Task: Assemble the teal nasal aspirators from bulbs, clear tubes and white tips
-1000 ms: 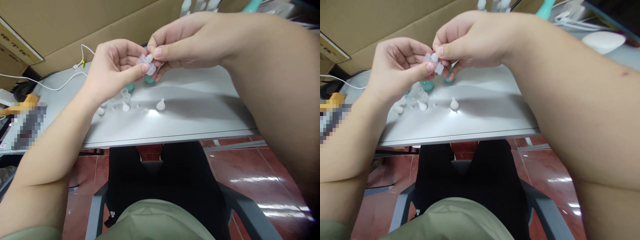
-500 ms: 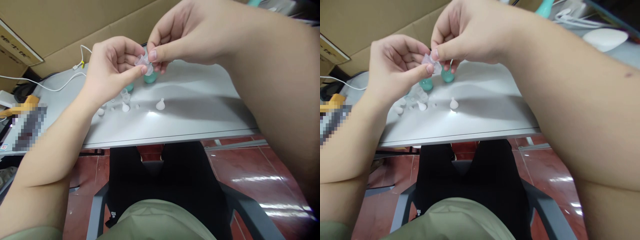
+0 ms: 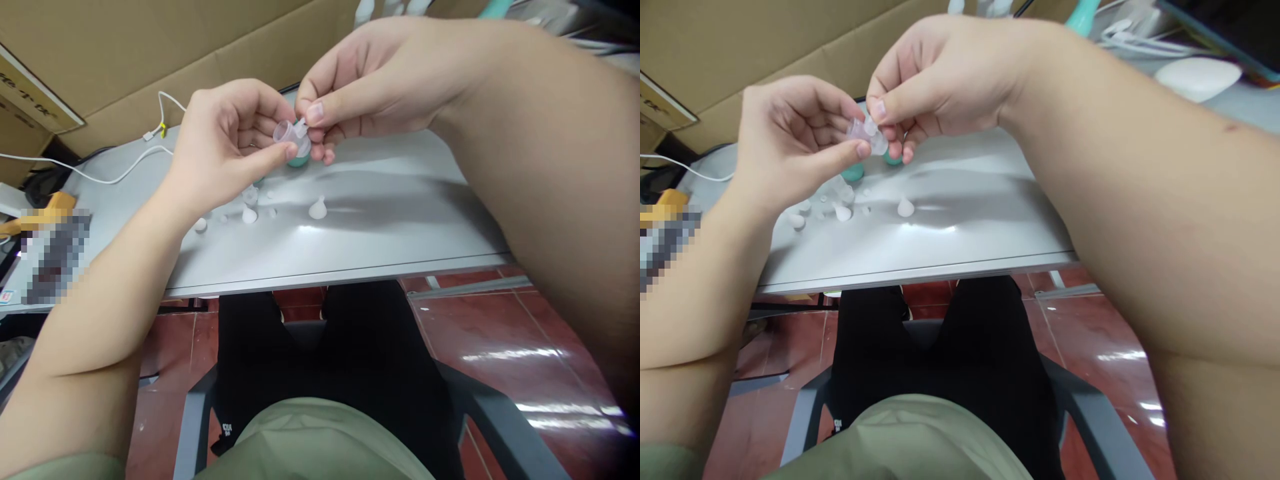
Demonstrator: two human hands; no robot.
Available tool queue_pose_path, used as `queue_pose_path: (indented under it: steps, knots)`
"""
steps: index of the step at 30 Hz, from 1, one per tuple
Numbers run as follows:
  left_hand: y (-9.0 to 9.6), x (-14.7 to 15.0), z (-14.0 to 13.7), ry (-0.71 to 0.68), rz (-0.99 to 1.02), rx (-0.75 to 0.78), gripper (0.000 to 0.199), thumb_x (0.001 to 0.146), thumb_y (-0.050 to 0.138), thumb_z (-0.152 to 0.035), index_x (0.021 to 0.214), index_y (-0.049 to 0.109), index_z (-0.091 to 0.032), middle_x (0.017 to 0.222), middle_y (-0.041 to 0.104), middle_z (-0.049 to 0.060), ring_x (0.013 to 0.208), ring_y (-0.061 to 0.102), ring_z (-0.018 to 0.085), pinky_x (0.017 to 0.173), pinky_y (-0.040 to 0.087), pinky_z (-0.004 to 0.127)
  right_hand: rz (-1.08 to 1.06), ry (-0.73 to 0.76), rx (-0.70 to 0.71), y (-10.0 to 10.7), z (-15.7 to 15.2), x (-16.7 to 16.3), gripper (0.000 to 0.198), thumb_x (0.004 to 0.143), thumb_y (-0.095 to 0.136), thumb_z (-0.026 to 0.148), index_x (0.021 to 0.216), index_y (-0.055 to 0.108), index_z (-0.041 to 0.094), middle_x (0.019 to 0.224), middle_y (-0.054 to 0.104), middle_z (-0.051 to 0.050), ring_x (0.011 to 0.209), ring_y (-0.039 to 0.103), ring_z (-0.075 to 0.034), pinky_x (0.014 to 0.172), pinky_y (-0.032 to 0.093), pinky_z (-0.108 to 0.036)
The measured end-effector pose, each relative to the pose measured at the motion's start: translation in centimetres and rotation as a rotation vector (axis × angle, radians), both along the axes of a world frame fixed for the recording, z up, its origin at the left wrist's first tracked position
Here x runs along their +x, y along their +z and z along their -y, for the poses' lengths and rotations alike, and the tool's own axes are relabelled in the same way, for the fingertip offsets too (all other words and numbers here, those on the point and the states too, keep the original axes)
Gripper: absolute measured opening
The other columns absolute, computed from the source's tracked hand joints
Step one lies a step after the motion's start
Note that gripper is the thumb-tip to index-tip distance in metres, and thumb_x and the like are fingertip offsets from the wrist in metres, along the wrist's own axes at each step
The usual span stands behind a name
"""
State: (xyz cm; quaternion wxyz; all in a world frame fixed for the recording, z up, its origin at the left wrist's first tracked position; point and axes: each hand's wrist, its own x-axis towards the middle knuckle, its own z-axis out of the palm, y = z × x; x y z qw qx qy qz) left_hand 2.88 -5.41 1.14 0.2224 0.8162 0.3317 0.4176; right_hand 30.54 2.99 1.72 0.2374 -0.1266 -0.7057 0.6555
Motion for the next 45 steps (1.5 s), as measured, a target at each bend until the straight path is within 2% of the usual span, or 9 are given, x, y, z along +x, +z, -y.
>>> queue_pose_path:
  steps: [5, 8, 11, 18, 21, 24, 31, 38, 45]
  knots:
    - [-0.2, 0.2, 0.0, -0.12, 0.06, -0.021, 0.022, 0.099, 0.1, -0.018, 0.104, 0.09, -0.037, 0.114, 0.097, 0.001, 0.11, 0.098, 0.032, 0.101, 0.084, 0.053, 0.012, 0.004, -0.004, 0.1, -0.1, 0.2, 0.061, 0.082, 0.128, 0.045, 0.1, 0.087, 0.003, 0.093, 0.09, -0.011, 0.08, 0.091, -0.019, 0.081, 0.08, -0.024]
    - [-0.6, 0.0, -0.4, -0.089, 0.051, 0.022, 0.016, 0.105, 0.104, -0.039, 0.112, 0.091, -0.035, 0.117, 0.096, 0.004, 0.111, 0.097, 0.032, 0.104, 0.084, 0.055, 0.009, 0.007, 0.009, 0.0, -0.1, 0.2, 0.062, 0.082, 0.128, 0.045, 0.099, 0.086, 0.003, 0.092, 0.089, -0.01, 0.081, 0.091, -0.018, 0.083, 0.081, -0.025]
    - [-0.3, -0.2, -0.4, -0.058, -0.025, 0.016, 0.036, 0.106, 0.104, -0.062, 0.115, 0.089, -0.031, 0.119, 0.096, 0.007, 0.11, 0.094, 0.033, 0.105, 0.082, 0.059, -0.003, 0.032, 0.022, -0.1, -0.1, 0.1, 0.058, 0.088, 0.127, 0.042, 0.099, 0.086, 0.003, 0.091, 0.088, -0.008, 0.079, 0.088, -0.016, 0.08, 0.08, -0.023]
    - [1.2, 0.4, 1.3, -0.061, -0.064, -0.118, 0.026, 0.1, 0.109, -0.05, 0.106, 0.092, -0.032, 0.118, 0.1, 0.006, 0.112, 0.096, 0.035, 0.112, 0.082, 0.064, 0.132, -0.083, 0.211, 1.2, 1.1, 0.2, 0.017, 0.112, 0.105, 0.009, 0.102, 0.092, 0.006, 0.086, 0.089, -0.006, 0.073, 0.082, -0.009, 0.072, 0.067, -0.012]
    - [1.2, 0.3, 1.2, -0.07, -0.097, -0.111, 0.029, 0.101, 0.106, -0.058, 0.11, 0.095, -0.032, 0.12, 0.1, 0.007, 0.112, 0.095, 0.037, 0.11, 0.082, 0.067, 0.232, -0.188, 0.316, 2.2, 2.3, 0.2, 0.027, 0.116, 0.085, -0.01, 0.1, 0.093, 0.01, 0.082, 0.089, -0.001, 0.071, 0.081, -0.006, 0.068, 0.062, -0.008]
    - [1.4, -0.4, 0.7, -0.082, -0.187, -0.119, 0.036, 0.106, 0.101, -0.062, 0.121, 0.099, -0.029, 0.12, 0.099, 0.009, 0.117, 0.093, 0.039, 0.11, 0.08, 0.066, 0.282, -0.275, 0.419, 2.5, 3.2, 0.1, 0.038, 0.119, 0.076, -0.013, 0.096, 0.092, 0.013, 0.079, 0.087, 0.002, 0.068, 0.08, -0.005, 0.067, 0.06, -0.007]
    - [1.6, -1.7, -0.1, -0.058, -0.339, -0.168, 0.066, 0.119, 0.091, -0.076, 0.154, 0.092, -0.019, 0.133, 0.097, 0.016, 0.126, 0.091, 0.038, 0.111, 0.077, 0.066, 0.253, -0.337, 0.485, 1.7, 3.9, -0.4, 0.029, 0.116, 0.092, -0.005, 0.094, 0.088, 0.015, 0.08, 0.087, 0.002, 0.069, 0.08, -0.008, 0.068, 0.065, -0.012]
    - [1.4, -0.1, 0.3, -0.105, -0.049, -0.24, 0.036, 0.093, 0.116, -0.057, 0.109, 0.095, -0.032, 0.113, 0.101, 0.006, 0.102, 0.093, 0.037, 0.098, 0.081, 0.069, 0.193, -0.508, 0.52, 2.1, 5.1, -1.4, 0.043, 0.1, 0.08, -0.026, 0.085, 0.083, 0.014, 0.07, 0.079, 0.005, 0.064, 0.073, -0.006, 0.061, 0.055, -0.01]
    - [1.3, -0.3, 0.5, -0.093, -0.042, -0.313, 0.024, 0.098, 0.109, -0.036, 0.117, 0.095, -0.029, 0.117, 0.101, 0.005, 0.109, 0.097, 0.034, 0.104, 0.082, 0.063, 0.093, -0.514, 0.376, 2.2, 5.6, -1.3, 0.046, 0.1, 0.084, -0.024, 0.077, 0.076, 0.016, 0.07, 0.079, 0.004, 0.063, 0.075, -0.006, 0.063, 0.059, -0.01]
